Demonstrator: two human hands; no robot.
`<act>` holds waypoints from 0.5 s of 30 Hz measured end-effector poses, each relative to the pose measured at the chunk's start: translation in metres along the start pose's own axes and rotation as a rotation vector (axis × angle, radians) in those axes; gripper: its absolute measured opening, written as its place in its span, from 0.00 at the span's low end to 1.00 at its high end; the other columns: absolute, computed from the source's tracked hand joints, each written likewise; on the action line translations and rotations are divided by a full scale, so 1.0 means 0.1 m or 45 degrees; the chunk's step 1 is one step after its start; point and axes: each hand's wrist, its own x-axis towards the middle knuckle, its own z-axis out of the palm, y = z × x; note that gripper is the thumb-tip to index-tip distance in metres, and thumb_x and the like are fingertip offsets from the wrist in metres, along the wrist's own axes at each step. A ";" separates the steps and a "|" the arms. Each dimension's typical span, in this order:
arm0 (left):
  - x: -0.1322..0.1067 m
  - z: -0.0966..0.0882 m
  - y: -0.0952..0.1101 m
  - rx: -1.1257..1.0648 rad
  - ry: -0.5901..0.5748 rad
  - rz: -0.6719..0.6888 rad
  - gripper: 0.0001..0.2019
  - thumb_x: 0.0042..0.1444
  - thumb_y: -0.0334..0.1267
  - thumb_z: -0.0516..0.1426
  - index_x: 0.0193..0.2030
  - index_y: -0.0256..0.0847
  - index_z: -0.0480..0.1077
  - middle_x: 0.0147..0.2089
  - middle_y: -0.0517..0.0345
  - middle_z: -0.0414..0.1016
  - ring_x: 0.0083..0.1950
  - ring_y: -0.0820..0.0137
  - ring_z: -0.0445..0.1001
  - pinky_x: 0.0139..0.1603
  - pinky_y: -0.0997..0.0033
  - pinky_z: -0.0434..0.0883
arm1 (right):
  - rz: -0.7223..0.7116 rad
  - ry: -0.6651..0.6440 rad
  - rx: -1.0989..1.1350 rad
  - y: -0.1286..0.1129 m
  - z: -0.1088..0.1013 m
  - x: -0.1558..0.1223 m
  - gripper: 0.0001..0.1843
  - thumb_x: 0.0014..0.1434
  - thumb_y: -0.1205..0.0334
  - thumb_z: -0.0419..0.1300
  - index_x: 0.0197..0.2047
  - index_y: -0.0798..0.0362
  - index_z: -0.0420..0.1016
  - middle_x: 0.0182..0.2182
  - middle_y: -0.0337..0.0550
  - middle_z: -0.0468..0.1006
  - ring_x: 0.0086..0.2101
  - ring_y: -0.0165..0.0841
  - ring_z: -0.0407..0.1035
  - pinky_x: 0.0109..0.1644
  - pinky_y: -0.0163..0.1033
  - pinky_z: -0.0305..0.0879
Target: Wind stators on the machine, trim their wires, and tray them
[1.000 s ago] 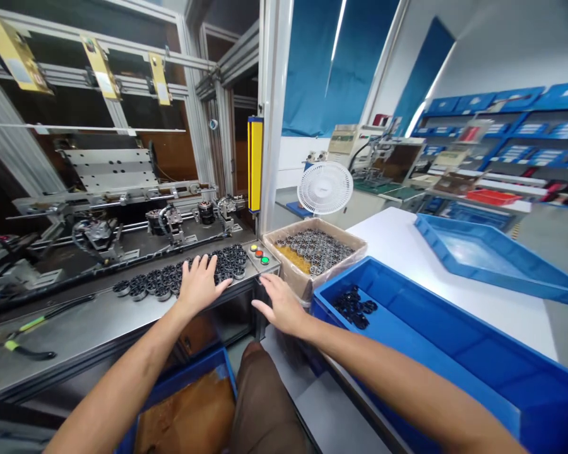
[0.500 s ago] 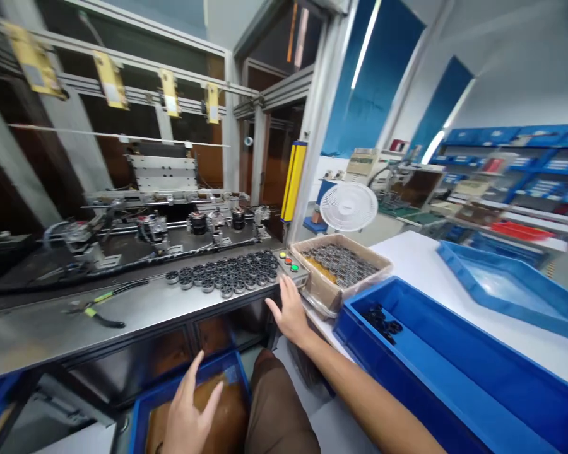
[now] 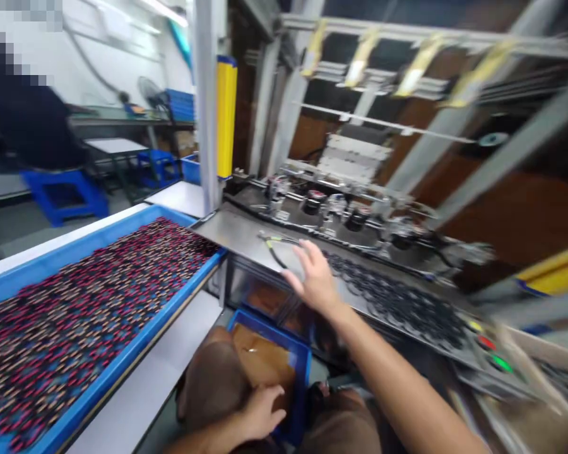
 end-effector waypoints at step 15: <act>0.15 -0.06 -0.42 -0.145 -0.173 -0.359 0.16 0.62 0.43 0.57 0.53 0.39 0.69 0.55 0.49 0.72 0.51 0.63 0.74 0.51 0.54 0.73 | 0.116 -0.447 -0.032 0.27 0.71 0.46 0.36 0.63 0.44 0.52 0.63 0.65 0.64 0.59 0.68 0.66 0.59 0.57 0.60 0.61 0.64 0.58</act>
